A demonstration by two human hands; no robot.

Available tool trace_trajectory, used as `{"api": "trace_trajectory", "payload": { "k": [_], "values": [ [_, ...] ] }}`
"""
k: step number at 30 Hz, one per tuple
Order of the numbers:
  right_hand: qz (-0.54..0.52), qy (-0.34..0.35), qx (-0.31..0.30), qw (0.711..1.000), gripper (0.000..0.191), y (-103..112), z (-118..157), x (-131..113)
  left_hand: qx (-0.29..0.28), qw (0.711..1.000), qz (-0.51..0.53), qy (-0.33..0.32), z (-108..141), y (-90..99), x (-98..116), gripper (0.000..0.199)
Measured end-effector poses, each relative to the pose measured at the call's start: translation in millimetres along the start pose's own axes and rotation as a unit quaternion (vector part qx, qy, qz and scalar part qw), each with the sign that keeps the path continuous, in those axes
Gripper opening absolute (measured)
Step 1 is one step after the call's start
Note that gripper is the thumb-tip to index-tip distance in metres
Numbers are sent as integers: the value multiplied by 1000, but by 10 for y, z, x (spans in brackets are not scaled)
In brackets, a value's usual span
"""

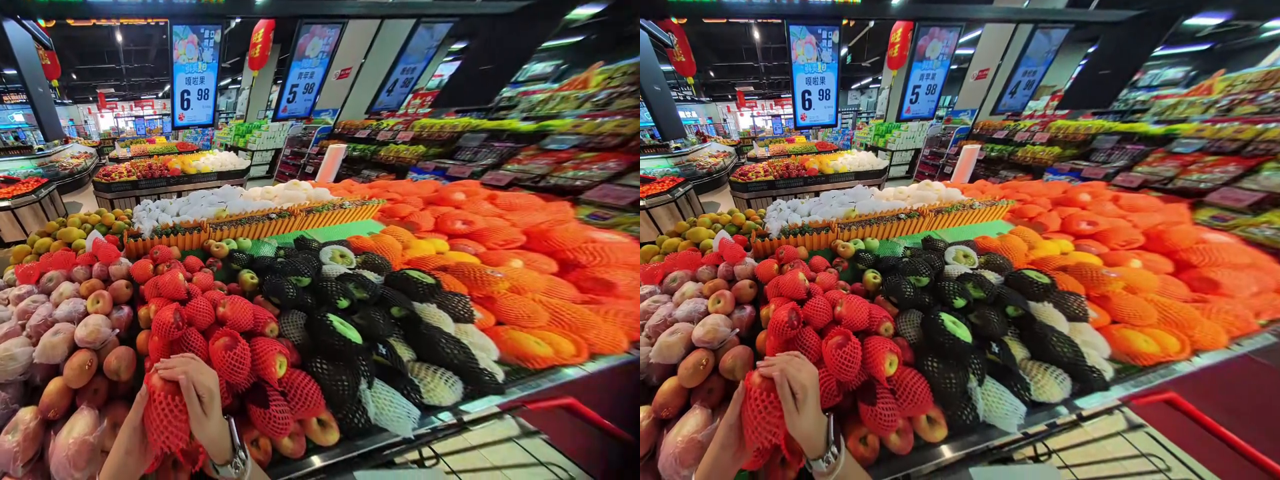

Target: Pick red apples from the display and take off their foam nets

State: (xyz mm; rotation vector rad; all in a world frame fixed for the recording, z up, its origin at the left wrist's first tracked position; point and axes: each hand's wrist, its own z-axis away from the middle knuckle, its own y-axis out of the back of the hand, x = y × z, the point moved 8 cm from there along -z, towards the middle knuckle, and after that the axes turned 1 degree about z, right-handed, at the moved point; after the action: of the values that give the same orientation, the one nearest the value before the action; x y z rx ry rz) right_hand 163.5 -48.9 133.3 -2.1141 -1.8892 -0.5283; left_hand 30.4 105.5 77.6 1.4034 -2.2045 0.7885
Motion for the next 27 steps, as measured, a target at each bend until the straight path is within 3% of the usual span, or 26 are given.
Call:
{"api": "trace_trajectory", "payload": {
  "k": [3, 5, 11, 14, 18, 21, 24, 27],
  "values": [
    [-83, -70, 24, 994, 38, 36, 44, 174, 7, 974, 201, 100, 97, -248, -78, 55],
    [-148, -117, 29, 982, 42, 30, 81, 295, 23, 952, 278, 126, 167, -387, -74, 60],
    [-219, -178, 61, 957, 46, 11, 152, 458, 85, 927, 335, 143, 255, -554, -34, 71],
    [-226, -195, 63, 952, 47, 21, 148, 482, 87, 930, 317, 164, 284, -628, 10, 78],
    [-164, -213, 20, 963, 51, 115, 121, 436, 24, 951, 262, 163, 289, -663, 45, 69],
    [-81, -178, -90, 977, 44, 112, 117, 301, 18, 957, 256, 131, 257, -531, 47, 56],
    [33, -129, -217, 967, 90, 1, 192, 252, 28, 953, 278, 115, 230, -453, 105, 38],
    [64, -113, -183, 974, 88, 20, 211, 319, 36, 950, 274, 144, 250, -526, 196, 35]
  ]
}}
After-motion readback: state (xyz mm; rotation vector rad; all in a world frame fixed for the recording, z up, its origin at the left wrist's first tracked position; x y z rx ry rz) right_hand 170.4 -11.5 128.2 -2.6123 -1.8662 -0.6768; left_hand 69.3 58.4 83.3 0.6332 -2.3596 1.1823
